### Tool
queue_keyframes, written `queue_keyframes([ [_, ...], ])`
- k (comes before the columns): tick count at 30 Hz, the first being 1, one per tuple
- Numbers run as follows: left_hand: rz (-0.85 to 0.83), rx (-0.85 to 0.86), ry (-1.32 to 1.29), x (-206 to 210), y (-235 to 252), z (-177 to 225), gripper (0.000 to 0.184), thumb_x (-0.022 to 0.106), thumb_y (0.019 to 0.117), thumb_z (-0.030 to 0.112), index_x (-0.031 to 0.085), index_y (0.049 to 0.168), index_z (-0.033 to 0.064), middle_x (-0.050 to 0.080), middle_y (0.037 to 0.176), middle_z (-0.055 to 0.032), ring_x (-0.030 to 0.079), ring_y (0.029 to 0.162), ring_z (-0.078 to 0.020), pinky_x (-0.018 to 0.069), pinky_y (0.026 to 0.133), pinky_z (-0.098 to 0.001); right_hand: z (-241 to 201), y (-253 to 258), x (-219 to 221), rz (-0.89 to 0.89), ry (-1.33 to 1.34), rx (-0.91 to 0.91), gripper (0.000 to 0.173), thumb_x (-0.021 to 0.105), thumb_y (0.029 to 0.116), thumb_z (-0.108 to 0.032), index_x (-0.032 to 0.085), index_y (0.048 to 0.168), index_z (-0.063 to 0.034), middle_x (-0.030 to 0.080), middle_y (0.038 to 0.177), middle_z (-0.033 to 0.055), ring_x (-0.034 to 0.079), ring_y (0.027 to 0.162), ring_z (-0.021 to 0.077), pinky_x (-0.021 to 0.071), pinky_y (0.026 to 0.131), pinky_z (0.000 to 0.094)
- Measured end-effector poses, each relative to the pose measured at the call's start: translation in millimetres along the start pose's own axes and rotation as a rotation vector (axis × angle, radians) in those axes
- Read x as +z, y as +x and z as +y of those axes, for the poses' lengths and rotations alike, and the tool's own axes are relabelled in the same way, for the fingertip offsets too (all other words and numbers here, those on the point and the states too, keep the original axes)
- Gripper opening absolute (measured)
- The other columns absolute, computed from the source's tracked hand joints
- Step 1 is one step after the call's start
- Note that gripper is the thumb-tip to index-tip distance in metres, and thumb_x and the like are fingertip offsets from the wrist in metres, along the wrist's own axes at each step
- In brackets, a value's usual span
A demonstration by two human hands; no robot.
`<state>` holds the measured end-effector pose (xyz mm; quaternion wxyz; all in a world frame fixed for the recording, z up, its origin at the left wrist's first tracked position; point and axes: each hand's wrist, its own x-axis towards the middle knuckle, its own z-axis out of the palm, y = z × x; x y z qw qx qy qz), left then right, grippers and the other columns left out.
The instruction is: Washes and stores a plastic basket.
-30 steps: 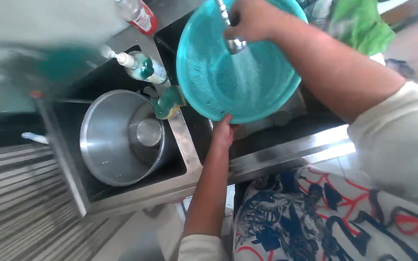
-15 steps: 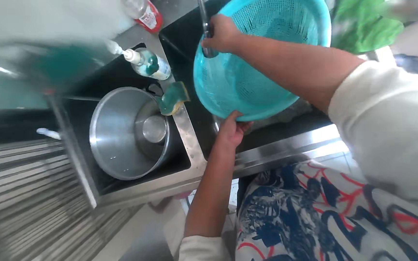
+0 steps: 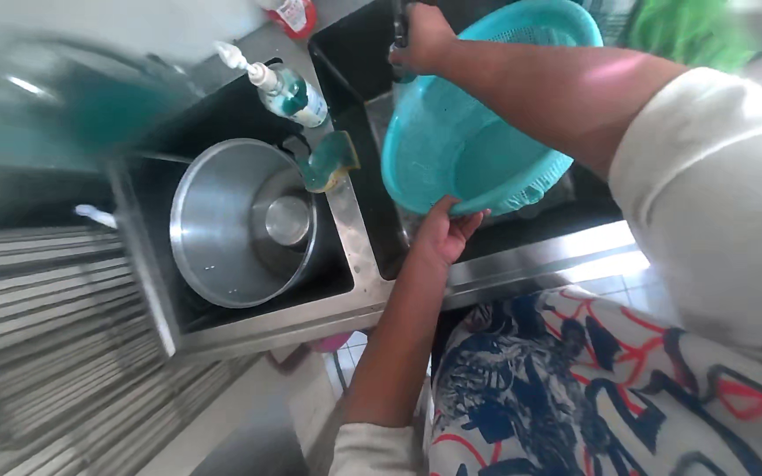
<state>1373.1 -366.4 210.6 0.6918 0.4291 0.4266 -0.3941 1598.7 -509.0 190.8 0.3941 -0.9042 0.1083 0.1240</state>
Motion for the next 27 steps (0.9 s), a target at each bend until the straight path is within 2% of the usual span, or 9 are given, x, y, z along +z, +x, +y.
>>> queue_keyframes([
  [2,0.007,0.02,-0.005,2,-2,2,0.01,0.051,0.1007,0.008,0.055,0.107,0.0012,0.066,0.091,-0.0141,0.069,0.072,-0.019,0.0606,0.066,-0.027,3,3,-4,-0.01,-0.054,-0.004,0.055,0.076,0.091,-0.024,0.056,0.136,0.0016,0.064,0.131,0.0223,0.062,0.124,0.0374,0.0484,0.106,0.057],
  [5,0.032,0.035,0.002,4,-4,4,0.013,0.052,0.1004,0.01,0.054,0.11,0.0018,0.064,0.095,-0.0138,0.068,0.073,-0.0192,0.0601,0.067,-0.0275,24,9,-5,0.042,-0.121,0.087,0.066,0.075,0.0885,-0.018,0.049,0.145,0.0018,0.058,0.141,0.0256,0.055,0.134,0.0418,0.0449,0.11,0.0618],
  [9,0.022,0.036,0.012,7,-1,4,0.013,0.052,0.1013,0.01,0.053,0.111,0.002,0.063,0.093,-0.0126,0.067,0.071,-0.0177,0.0601,0.067,-0.0268,11,-4,-7,-0.005,-0.01,-0.044,0.057,0.077,0.0922,-0.029,0.056,0.136,0.0001,0.065,0.128,0.022,0.063,0.121,0.037,0.0485,0.106,0.0566],
  [13,0.016,0.026,0.006,10,1,3,0.018,0.051,0.1028,0.012,0.052,0.117,0.0011,0.064,0.097,-0.0144,0.069,0.075,-0.0193,0.0605,0.068,-0.0278,17,6,-6,0.012,-0.074,0.038,0.061,0.076,0.0898,-0.021,0.053,0.142,-0.0001,0.062,0.135,0.024,0.059,0.129,0.0397,0.0466,0.108,0.0601],
  [17,0.034,0.026,0.011,12,0,-2,0.016,0.053,0.1013,0.012,0.054,0.114,0.0022,0.063,0.095,-0.0135,0.068,0.074,-0.0194,0.0604,0.068,-0.0281,10,2,-4,0.005,-0.029,-0.055,0.057,0.077,0.0926,-0.028,0.056,0.138,-0.001,0.065,0.13,0.0212,0.062,0.124,0.036,0.0478,0.107,0.0557],
  [20,0.031,0.062,0.054,14,0,-7,0.024,0.055,0.1012,0.011,0.052,0.124,0.0024,0.063,0.099,-0.0145,0.068,0.076,-0.0203,0.0606,0.068,-0.0297,6,-4,0,0.021,-0.016,-0.005,0.058,0.075,0.0909,-0.024,0.054,0.139,0.0,0.064,0.133,0.0215,0.062,0.126,0.0365,0.0485,0.107,0.0566],
  [22,0.038,0.066,0.071,17,1,-7,0.025,0.055,0.102,0.011,0.051,0.125,0.0028,0.063,0.099,-0.0146,0.068,0.075,-0.0201,0.0602,0.067,-0.0296,0,-6,-3,0.003,0.06,-0.085,0.056,0.078,0.092,-0.029,0.057,0.135,0.0009,0.065,0.127,0.0208,0.064,0.12,0.0343,0.0497,0.105,0.053],
  [27,0.063,0.089,0.065,17,-2,-8,0.025,0.056,0.1006,0.009,0.052,0.124,0.0023,0.063,0.099,-0.0146,0.067,0.074,-0.0201,0.06,0.067,-0.0303,17,0,-8,0.0,-0.064,-0.013,0.055,0.074,0.092,-0.023,0.054,0.139,-0.0017,0.064,0.131,0.0214,0.062,0.125,0.0374,0.0481,0.106,0.0583],
])
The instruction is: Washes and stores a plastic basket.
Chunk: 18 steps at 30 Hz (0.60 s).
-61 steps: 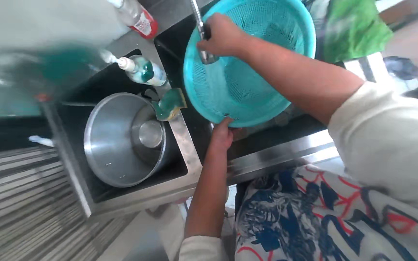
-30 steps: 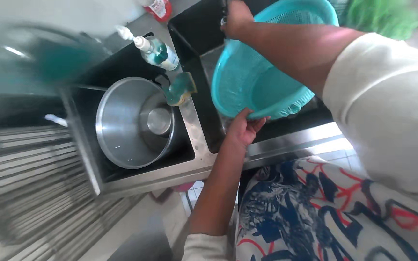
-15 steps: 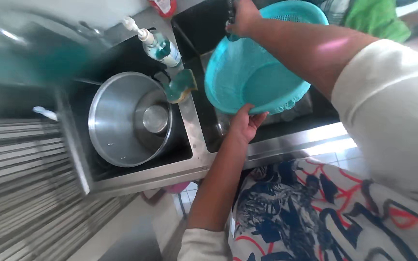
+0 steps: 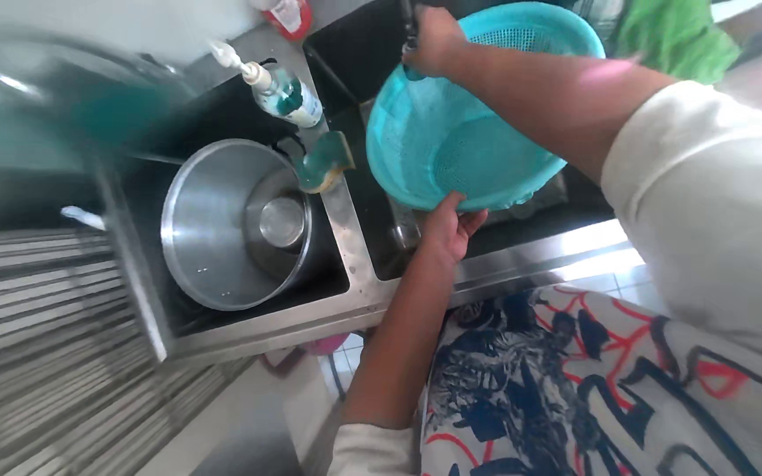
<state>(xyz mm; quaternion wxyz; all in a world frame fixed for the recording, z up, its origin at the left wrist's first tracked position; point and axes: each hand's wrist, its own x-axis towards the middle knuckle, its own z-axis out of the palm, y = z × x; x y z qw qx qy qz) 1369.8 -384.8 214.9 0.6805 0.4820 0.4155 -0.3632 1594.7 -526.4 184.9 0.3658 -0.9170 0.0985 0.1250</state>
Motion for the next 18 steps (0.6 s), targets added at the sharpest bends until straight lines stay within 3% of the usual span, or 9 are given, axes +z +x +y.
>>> queue_keyframes([
  [3,-0.005,0.035,0.005,-5,1,-3,0.023,0.055,0.101,0.008,0.052,0.123,0.0021,0.063,0.097,-0.0143,0.066,0.072,-0.0199,0.06,0.065,-0.0306,21,4,-11,-0.004,-0.049,-0.051,0.053,0.074,0.0937,-0.027,0.057,0.138,-0.0019,0.064,0.131,0.0236,0.061,0.125,0.0407,0.0462,0.106,0.0622],
  [6,0.008,0.075,0.018,-6,0,-4,0.025,0.056,0.1002,0.008,0.052,0.124,0.0017,0.063,0.095,-0.0147,0.066,0.07,-0.0199,0.0597,0.064,-0.0312,46,8,-23,0.014,-0.144,0.042,0.054,0.068,0.0951,-0.022,0.053,0.143,-0.0014,0.06,0.137,0.027,0.055,0.132,0.0461,0.0425,0.107,0.0683],
  [9,0.025,0.085,0.015,-6,-1,-7,0.025,0.057,0.0998,0.008,0.052,0.123,0.0006,0.063,0.093,-0.014,0.065,0.067,-0.0187,0.0594,0.062,-0.0305,46,-1,-23,0.026,-0.105,-0.066,0.049,0.071,0.0967,-0.028,0.058,0.136,-0.0025,0.066,0.127,0.0225,0.063,0.122,0.0407,0.0467,0.105,0.063],
  [13,0.012,0.085,0.035,-4,-5,-8,0.025,0.056,0.1017,0.01,0.052,0.125,0.0011,0.062,0.096,-0.0132,0.066,0.071,-0.0181,0.0595,0.065,-0.03,43,-3,-18,0.039,-0.112,0.001,0.049,0.066,0.0979,-0.024,0.055,0.14,-0.0011,0.063,0.134,0.0241,0.059,0.129,0.0415,0.0445,0.109,0.0631],
  [16,0.024,0.094,0.043,-3,-5,-10,0.024,0.055,0.1015,0.008,0.052,0.124,0.0006,0.063,0.096,-0.0133,0.067,0.072,-0.0181,0.0597,0.065,-0.0295,25,-12,-9,0.03,0.021,-0.148,0.049,0.073,0.0959,-0.03,0.06,0.132,-0.0009,0.068,0.123,0.0194,0.066,0.115,0.0339,0.0504,0.104,0.0554],
  [18,0.022,0.108,0.057,-4,-2,-15,0.026,0.057,0.1013,0.007,0.051,0.126,-0.0011,0.064,0.098,-0.0149,0.068,0.073,-0.0195,0.0606,0.067,-0.0312,21,-13,-5,0.005,0.004,-0.124,0.05,0.072,0.0959,-0.03,0.059,0.134,-0.0023,0.067,0.125,0.0189,0.066,0.117,0.0341,0.0494,0.105,0.0562],
])
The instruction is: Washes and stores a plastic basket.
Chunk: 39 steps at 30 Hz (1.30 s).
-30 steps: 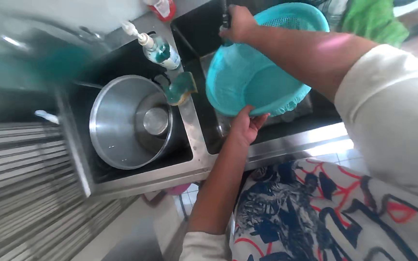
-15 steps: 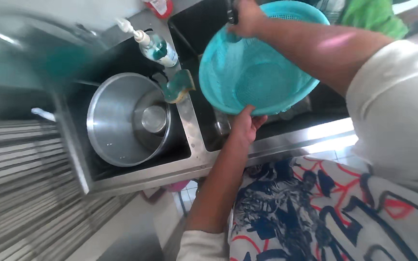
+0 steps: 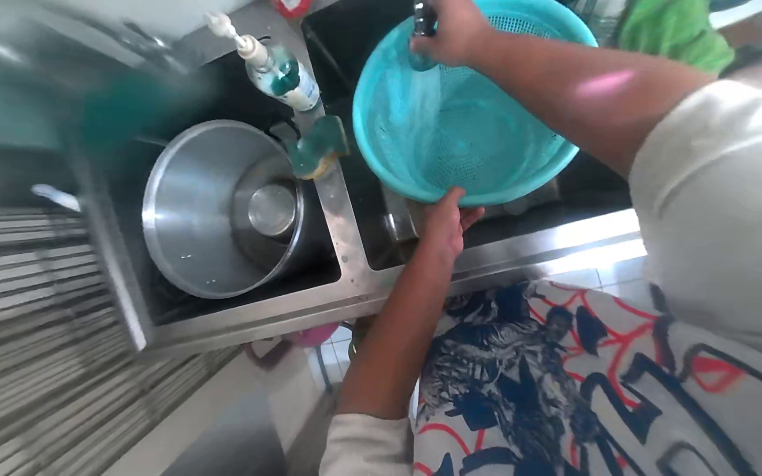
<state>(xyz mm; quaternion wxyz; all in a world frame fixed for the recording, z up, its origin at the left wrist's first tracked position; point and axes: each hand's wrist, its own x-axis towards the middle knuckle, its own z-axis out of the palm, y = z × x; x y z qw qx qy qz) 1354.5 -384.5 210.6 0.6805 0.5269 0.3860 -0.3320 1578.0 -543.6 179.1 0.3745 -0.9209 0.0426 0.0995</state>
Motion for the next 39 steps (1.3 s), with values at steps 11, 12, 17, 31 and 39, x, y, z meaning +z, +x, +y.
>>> queue_keyframes([
  [11,-0.008,0.05,0.003,-1,4,5,0.028,0.059,0.1011,0.009,0.052,0.127,0.0008,0.063,0.1,-0.0151,0.067,0.074,-0.0205,0.0599,0.066,-0.033,14,-19,-30,-0.001,-0.025,-0.007,0.044,0.072,0.0962,-0.031,0.061,0.128,-0.002,0.067,0.119,0.0195,0.066,0.112,0.0363,0.0498,0.1,0.0597],
  [12,-0.006,0.055,0.01,-1,5,3,0.027,0.058,0.101,0.009,0.052,0.126,0.0007,0.063,0.098,-0.0143,0.066,0.072,-0.0194,0.0598,0.065,-0.032,14,-17,-29,-0.018,-0.018,-0.016,0.045,0.073,0.0953,-0.032,0.062,0.127,-0.0026,0.068,0.118,0.0184,0.066,0.112,0.0351,0.0499,0.1,0.0594],
  [17,0.026,0.117,0.047,-3,10,-1,0.035,0.061,0.0997,0.006,0.05,0.132,0.0001,0.062,0.104,-0.0177,0.067,0.077,-0.0234,0.0605,0.067,-0.0359,16,-21,-37,-0.03,-0.049,-0.003,0.043,0.071,0.0949,-0.026,0.06,0.129,-0.0016,0.068,0.117,0.02,0.066,0.111,0.0378,0.0501,0.097,0.0624],
  [31,0.129,0.276,0.111,-13,47,-6,0.032,0.058,0.1039,0.011,0.051,0.132,-0.0026,0.063,0.106,-0.0177,0.067,0.079,-0.0203,0.0602,0.069,-0.034,17,-38,-52,0.026,0.006,-0.018,0.044,0.073,0.0928,-0.029,0.062,0.127,-0.0023,0.066,0.119,0.0189,0.067,0.106,0.0331,0.0536,0.094,0.0573],
  [39,0.095,0.29,0.037,-15,56,-4,0.034,0.056,0.1049,0.011,0.049,0.135,-0.0028,0.063,0.111,-0.0179,0.068,0.084,-0.0211,0.0602,0.074,-0.0352,22,-34,-40,0.059,0.044,0.0,0.046,0.072,0.0932,-0.03,0.061,0.13,-0.005,0.066,0.121,0.0183,0.067,0.108,0.0333,0.0544,0.095,0.0564],
])
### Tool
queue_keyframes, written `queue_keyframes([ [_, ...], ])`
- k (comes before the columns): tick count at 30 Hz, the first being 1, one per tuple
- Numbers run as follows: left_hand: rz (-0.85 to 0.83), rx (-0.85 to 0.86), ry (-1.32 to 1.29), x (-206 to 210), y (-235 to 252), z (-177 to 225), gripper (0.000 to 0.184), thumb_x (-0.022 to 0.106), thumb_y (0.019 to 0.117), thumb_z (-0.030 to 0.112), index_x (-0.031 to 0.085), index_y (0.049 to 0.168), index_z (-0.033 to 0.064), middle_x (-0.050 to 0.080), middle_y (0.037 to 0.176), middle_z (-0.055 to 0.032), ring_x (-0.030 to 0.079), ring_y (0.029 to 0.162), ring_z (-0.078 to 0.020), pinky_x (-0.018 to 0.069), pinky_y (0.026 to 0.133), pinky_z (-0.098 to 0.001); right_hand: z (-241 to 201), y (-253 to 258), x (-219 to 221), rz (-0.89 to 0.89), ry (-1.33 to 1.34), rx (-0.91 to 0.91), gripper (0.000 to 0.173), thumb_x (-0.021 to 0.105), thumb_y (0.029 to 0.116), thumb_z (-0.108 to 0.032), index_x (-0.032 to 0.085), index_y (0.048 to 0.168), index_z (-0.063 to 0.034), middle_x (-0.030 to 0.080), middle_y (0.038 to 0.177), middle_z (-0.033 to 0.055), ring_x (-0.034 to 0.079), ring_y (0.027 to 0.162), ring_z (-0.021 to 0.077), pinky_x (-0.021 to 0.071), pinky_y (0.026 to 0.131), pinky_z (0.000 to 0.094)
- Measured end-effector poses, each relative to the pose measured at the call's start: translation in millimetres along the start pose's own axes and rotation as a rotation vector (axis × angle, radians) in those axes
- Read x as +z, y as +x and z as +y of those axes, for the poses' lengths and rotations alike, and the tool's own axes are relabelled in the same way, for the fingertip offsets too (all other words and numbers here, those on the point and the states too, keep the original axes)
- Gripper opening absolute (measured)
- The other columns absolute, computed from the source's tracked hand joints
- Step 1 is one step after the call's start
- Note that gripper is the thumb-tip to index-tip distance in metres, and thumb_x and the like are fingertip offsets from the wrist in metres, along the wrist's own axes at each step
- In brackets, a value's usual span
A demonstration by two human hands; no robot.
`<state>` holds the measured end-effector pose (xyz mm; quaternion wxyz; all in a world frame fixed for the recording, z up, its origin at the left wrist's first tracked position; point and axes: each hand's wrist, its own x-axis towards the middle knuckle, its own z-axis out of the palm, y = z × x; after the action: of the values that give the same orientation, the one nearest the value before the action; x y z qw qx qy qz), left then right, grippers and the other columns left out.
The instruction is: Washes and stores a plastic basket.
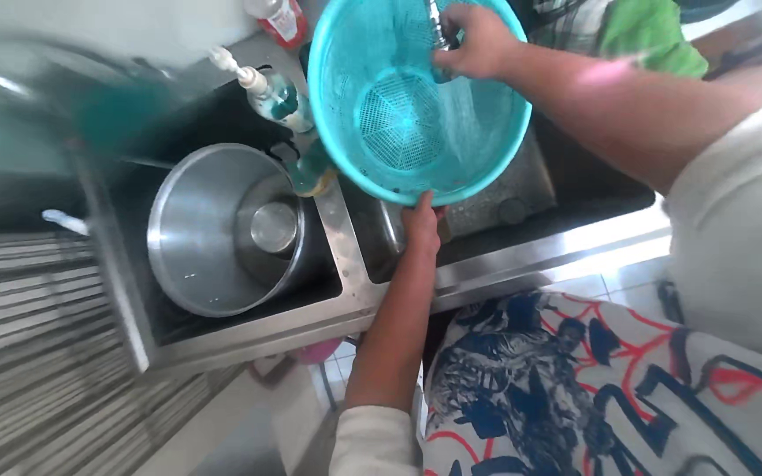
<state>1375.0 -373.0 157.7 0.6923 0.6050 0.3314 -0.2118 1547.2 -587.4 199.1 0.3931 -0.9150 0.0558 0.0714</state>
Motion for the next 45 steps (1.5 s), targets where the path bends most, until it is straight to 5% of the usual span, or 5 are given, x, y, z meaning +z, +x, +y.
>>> queue_keyframes([
  [11,-0.064,0.033,0.076,8,8,1,0.041,0.055,0.1051,0.015,0.045,0.142,0.0018,0.061,0.118,-0.018,0.067,0.087,-0.0224,0.0593,0.075,-0.0372,14,-36,102,-0.112,0.709,0.398,0.035,0.059,0.1064,-0.028,0.058,0.131,-0.0034,0.065,0.093,0.0055,0.057,0.06,0.0074,0.0496,0.054,0.023],
  [14,-0.052,-0.009,0.106,13,8,10,0.039,0.055,0.1041,0.014,0.047,0.14,0.0003,0.062,0.117,-0.0191,0.067,0.088,-0.0235,0.0594,0.076,-0.0379,13,-23,89,-0.204,0.316,0.271,0.064,0.06,0.1043,-0.044,0.047,0.149,0.0002,0.059,0.141,0.0231,0.06,0.128,0.0335,0.0455,0.11,0.0534],
  [17,-0.038,-0.05,0.122,11,3,17,0.034,0.056,0.1026,0.012,0.051,0.134,-0.0012,0.065,0.111,-0.0185,0.068,0.084,-0.0231,0.0602,0.074,-0.037,36,-42,57,-0.187,0.023,0.147,0.046,0.072,0.0925,-0.041,0.071,0.106,0.0023,0.07,0.103,0.0242,0.068,0.101,0.0435,0.0507,0.087,0.07],
  [35,-0.082,0.018,0.851,-68,-18,41,0.061,0.058,0.1049,0.04,0.044,0.144,-0.0038,0.062,0.123,-0.0247,0.066,0.106,-0.0314,0.0557,0.09,-0.0463,98,-193,22,0.176,0.644,0.745,0.031,0.069,0.0942,-0.013,0.063,0.12,0.0041,0.069,0.104,0.0246,0.07,0.089,0.0362,0.0577,0.08,0.0587],
  [45,-0.318,0.06,0.691,106,84,67,0.036,0.047,0.1093,0.023,0.054,0.134,-0.002,0.063,0.101,-0.011,0.062,0.081,-0.0159,0.055,0.075,-0.0321,90,-204,15,0.091,0.63,0.746,0.055,0.068,0.0944,-0.014,0.047,0.144,-0.0031,0.066,0.115,0.0263,0.07,0.088,0.0375,0.0596,0.074,0.0563],
])
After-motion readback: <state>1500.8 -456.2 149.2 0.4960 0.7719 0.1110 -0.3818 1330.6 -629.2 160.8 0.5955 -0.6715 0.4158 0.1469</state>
